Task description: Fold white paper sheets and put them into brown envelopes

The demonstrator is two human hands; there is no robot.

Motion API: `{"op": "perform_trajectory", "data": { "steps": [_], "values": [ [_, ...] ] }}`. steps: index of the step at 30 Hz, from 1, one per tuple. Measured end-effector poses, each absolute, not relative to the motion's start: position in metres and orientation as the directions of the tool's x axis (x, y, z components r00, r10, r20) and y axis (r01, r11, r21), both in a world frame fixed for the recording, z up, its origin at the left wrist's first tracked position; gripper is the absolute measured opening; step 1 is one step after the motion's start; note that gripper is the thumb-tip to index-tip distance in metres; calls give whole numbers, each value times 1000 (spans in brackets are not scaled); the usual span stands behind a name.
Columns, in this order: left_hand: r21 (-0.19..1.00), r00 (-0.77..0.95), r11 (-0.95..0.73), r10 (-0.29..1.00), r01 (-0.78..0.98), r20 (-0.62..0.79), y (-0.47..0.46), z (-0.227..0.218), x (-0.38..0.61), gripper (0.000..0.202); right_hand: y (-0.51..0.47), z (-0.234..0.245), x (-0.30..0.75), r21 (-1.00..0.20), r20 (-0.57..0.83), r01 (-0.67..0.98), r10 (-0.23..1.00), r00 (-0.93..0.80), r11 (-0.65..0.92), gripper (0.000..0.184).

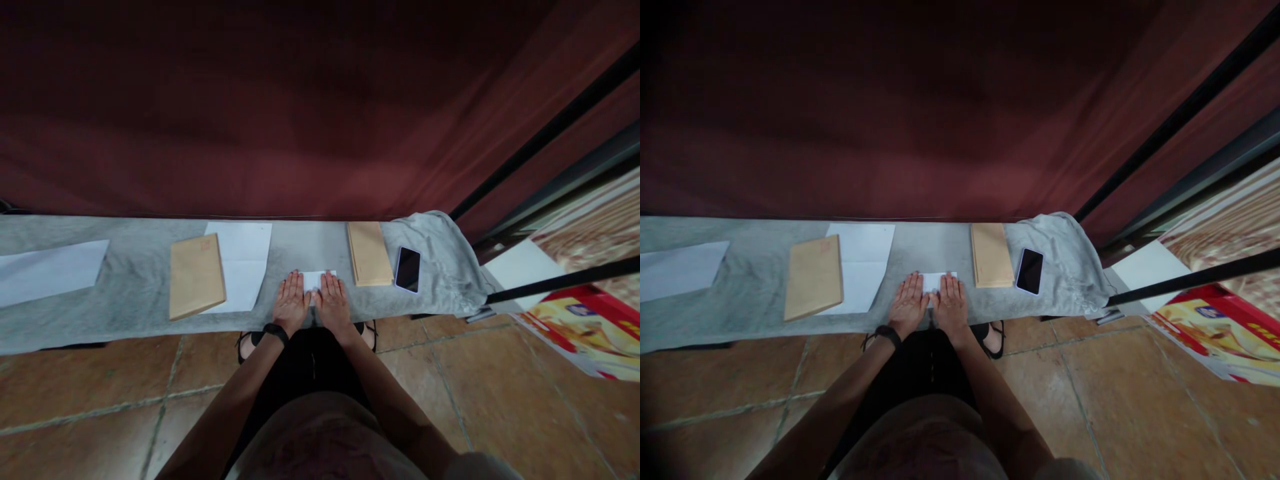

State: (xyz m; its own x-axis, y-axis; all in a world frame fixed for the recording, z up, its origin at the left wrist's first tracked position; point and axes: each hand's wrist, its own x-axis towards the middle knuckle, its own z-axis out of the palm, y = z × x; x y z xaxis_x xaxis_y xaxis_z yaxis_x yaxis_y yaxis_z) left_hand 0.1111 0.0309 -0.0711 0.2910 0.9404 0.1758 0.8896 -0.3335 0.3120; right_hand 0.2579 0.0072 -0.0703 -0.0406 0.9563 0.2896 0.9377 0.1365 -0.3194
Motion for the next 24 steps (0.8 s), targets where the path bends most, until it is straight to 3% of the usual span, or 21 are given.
{"op": "perform_trajectory", "data": {
  "steps": [14, 20, 24],
  "values": [
    [396, 126, -208, 967, 894, 222, 24, -70, 97, 67, 3, -72, 282, -311, 291, 948, 956, 24, 71, 64],
    [418, 84, -173, 971, 892, 222, 21, -64, 100, 65, 1, -68, 277, -364, 299, 931, 951, 82, 35, 60],
    [402, 267, -329, 942, 855, 202, 24, -58, 119, 60, 7, -62, 262, -382, 257, 919, 966, 3, 99, 54]
  ]
}}
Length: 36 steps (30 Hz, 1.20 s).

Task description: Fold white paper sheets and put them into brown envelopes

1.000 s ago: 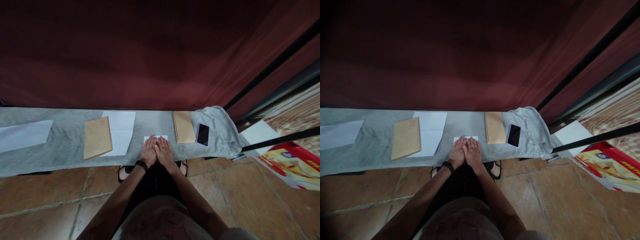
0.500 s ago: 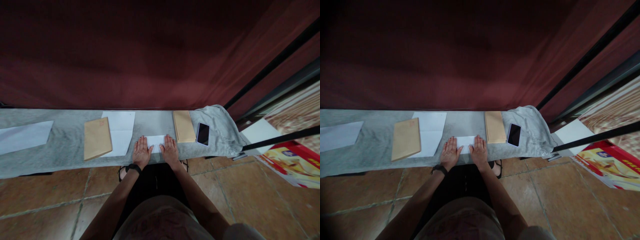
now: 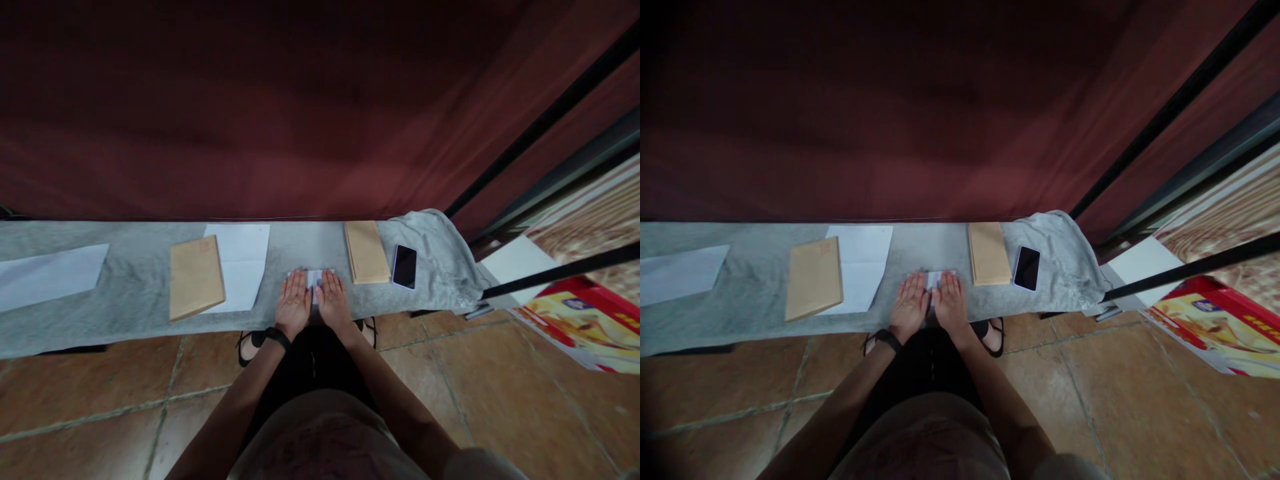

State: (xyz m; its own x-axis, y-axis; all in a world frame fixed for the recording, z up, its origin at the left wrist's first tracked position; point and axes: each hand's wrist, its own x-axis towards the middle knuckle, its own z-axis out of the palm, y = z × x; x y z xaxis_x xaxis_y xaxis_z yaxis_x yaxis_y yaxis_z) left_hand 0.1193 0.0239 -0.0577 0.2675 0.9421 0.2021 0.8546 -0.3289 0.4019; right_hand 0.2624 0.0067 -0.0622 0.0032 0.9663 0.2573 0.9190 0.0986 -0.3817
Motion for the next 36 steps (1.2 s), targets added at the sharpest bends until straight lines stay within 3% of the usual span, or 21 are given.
{"op": "perform_trajectory", "data": {
  "steps": [5, 13, 25, 27, 32, 36],
  "values": [
    [342, 394, -402, 914, 849, 97, 33, -63, 130, 59, 12, -63, 255, -365, 255, 913, 963, -91, 183, 49],
    [333, 265, -300, 953, 894, 148, 30, -67, 117, 63, 9, -72, 269, -316, 320, 936, 946, -46, 152, 57],
    [338, 163, -235, 960, 912, 226, 25, -69, 105, 63, -3, -67, 281, -297, 306, 953, 951, 38, 58, 58],
    [309, 198, -270, 949, 912, 245, 19, -66, 107, 62, -10, -64, 280, -296, 314, 951, 949, 14, 84, 56],
    [225, 485, -521, 852, 824, 195, -7, -59, 114, 54, -35, -64, 275, -265, 293, 923, 935, -198, 279, 52],
    [197, 488, -515, 856, 834, 172, -18, -57, 106, 55, -52, -68, 281, -248, 296, 921, 929, -222, 300, 53]
  ]
}}
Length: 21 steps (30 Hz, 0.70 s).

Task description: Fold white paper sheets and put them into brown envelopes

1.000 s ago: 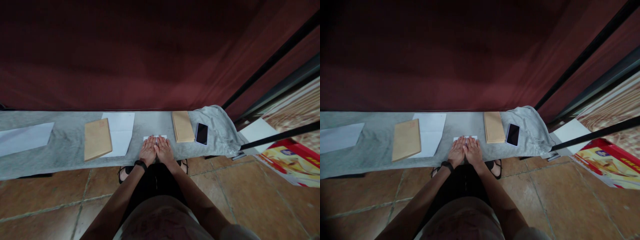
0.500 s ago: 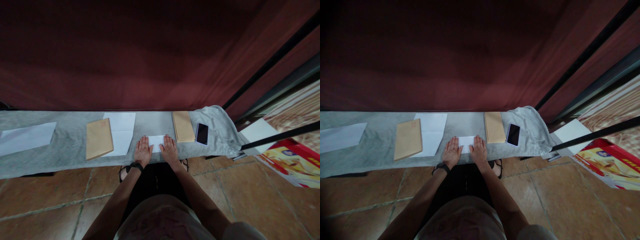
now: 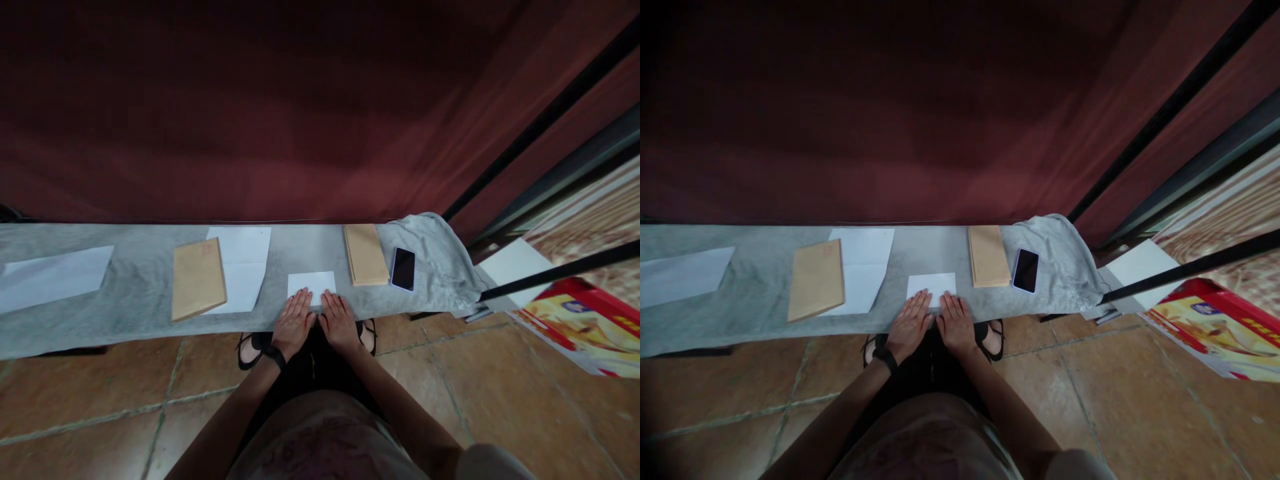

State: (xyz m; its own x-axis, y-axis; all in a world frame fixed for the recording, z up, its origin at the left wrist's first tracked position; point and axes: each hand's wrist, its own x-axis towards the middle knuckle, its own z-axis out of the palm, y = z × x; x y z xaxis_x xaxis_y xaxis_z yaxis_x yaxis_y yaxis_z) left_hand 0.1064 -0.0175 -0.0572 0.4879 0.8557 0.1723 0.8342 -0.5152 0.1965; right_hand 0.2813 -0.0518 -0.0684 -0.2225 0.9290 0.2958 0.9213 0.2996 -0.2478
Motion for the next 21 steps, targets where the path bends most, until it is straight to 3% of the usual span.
{"op": "perform_trajectory", "data": {
  "steps": [6, 12, 21],
  "values": [
    [187, 412, -443, 892, 877, 185, -19, -54, 102, 58, -57, -69, 295, -248, 302, 928, 932, -200, 279, 54],
    [243, 586, -594, 802, 767, 114, -16, -50, 135, 55, -58, -73, 297, -236, 292, 927, 931, -219, 292, 55],
    [255, 607, -605, 790, 754, 79, -2, -51, 146, 68, -59, -79, 298, -214, 293, 941, 936, -194, 262, 55]
  ]
}}
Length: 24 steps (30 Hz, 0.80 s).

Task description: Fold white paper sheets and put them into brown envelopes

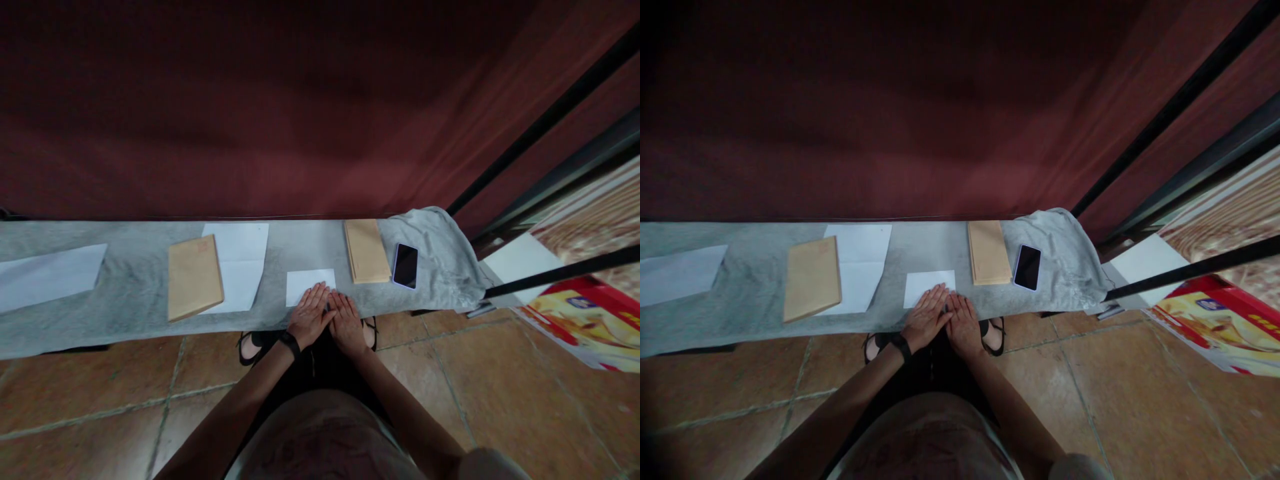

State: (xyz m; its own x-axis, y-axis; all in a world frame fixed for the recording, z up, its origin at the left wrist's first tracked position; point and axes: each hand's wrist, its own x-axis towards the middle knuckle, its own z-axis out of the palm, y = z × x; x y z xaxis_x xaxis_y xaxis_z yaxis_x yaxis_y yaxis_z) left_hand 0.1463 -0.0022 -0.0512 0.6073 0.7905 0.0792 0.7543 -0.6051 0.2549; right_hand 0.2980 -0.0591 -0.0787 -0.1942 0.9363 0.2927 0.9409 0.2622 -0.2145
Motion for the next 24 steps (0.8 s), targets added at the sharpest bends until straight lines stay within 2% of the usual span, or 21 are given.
{"op": "perform_trajectory", "data": {
  "steps": [12, 24],
  "values": [
    [275, 618, -606, 785, 747, 51, 34, -54, 167, 66, -59, -83, 297, -241, 344, 927, 919, -193, 286, 53],
    [262, 526, -528, 846, 808, 86, 54, -58, 153, 67, -60, -75, 298, -242, 269, 937, 945, -185, 252, 57]
  ]
}}
